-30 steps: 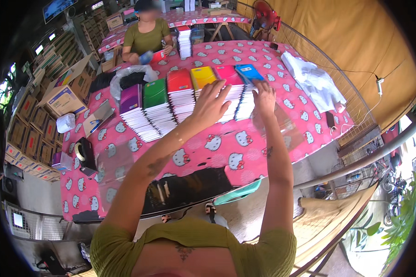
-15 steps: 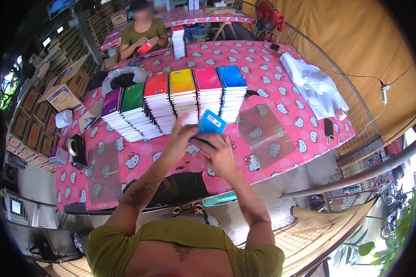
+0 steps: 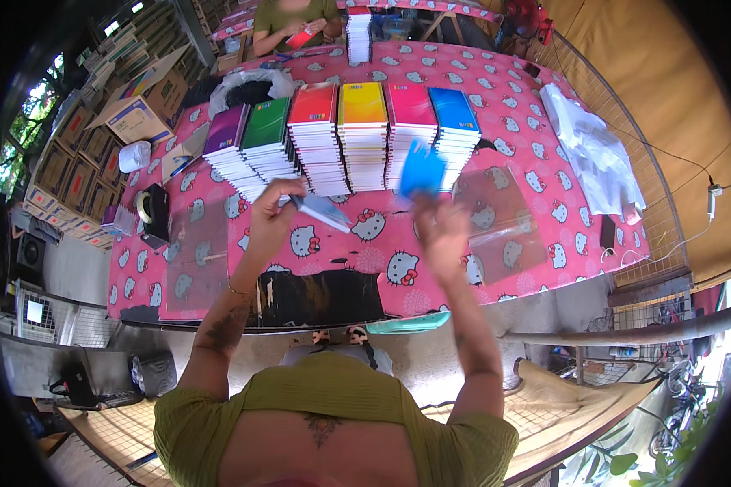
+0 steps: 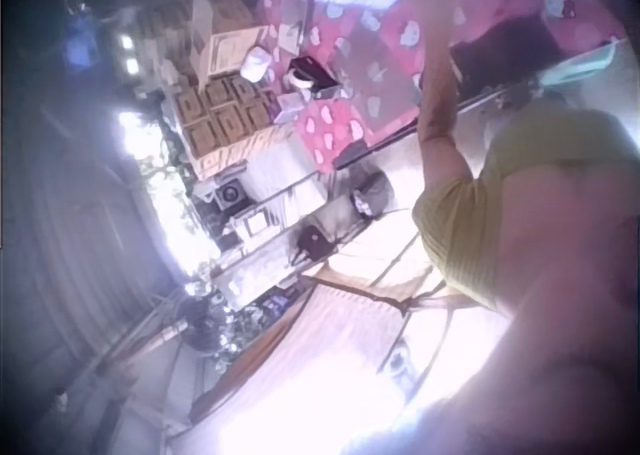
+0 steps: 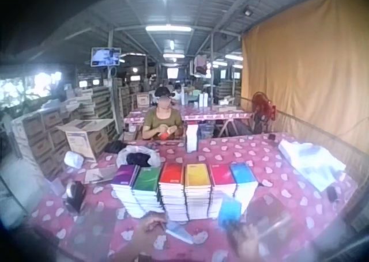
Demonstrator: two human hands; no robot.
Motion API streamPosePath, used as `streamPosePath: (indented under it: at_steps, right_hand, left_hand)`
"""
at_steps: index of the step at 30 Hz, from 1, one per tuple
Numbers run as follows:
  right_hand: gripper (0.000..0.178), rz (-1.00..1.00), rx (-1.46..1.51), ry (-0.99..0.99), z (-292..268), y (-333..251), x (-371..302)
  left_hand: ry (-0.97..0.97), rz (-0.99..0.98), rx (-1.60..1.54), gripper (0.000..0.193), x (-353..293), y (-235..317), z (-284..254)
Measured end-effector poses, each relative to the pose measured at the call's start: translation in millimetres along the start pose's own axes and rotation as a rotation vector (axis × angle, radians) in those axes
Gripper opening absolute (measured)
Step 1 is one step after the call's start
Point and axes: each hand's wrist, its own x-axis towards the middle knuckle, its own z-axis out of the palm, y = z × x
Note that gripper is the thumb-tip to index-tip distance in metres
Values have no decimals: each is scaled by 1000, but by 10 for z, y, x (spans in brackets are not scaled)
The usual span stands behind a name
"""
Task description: The person selects small notebooks of different colors from stacks on a table, gathers them into a group, and places the group into a plastic bag, then seals the bag with tape.
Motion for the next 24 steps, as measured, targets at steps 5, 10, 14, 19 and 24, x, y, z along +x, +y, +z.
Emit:
streamPosePath:
  at_steps: [5,10,14,19,24]
  right_hand:
    - [37,338,400,-321,483,-896,-1253]
    - [37,789,397,-331,728,-759,-1238]
    - [40,873,553,-519,933,-705,-1250]
    - [53,846,590,-597,880,-517,-909]
    - [65,235,230,-117,606,-570,655]
  left_hand:
    - [36,105,-6,38,-51,-182,124]
    - [-458,-475,-283,31,-622,-810,518]
    - [-559,-94,414,21,-1037,-1336,662]
    - [-563,-438,629,40,-958,-958,810]
    - [-35,93,768,42,-298,-836,653]
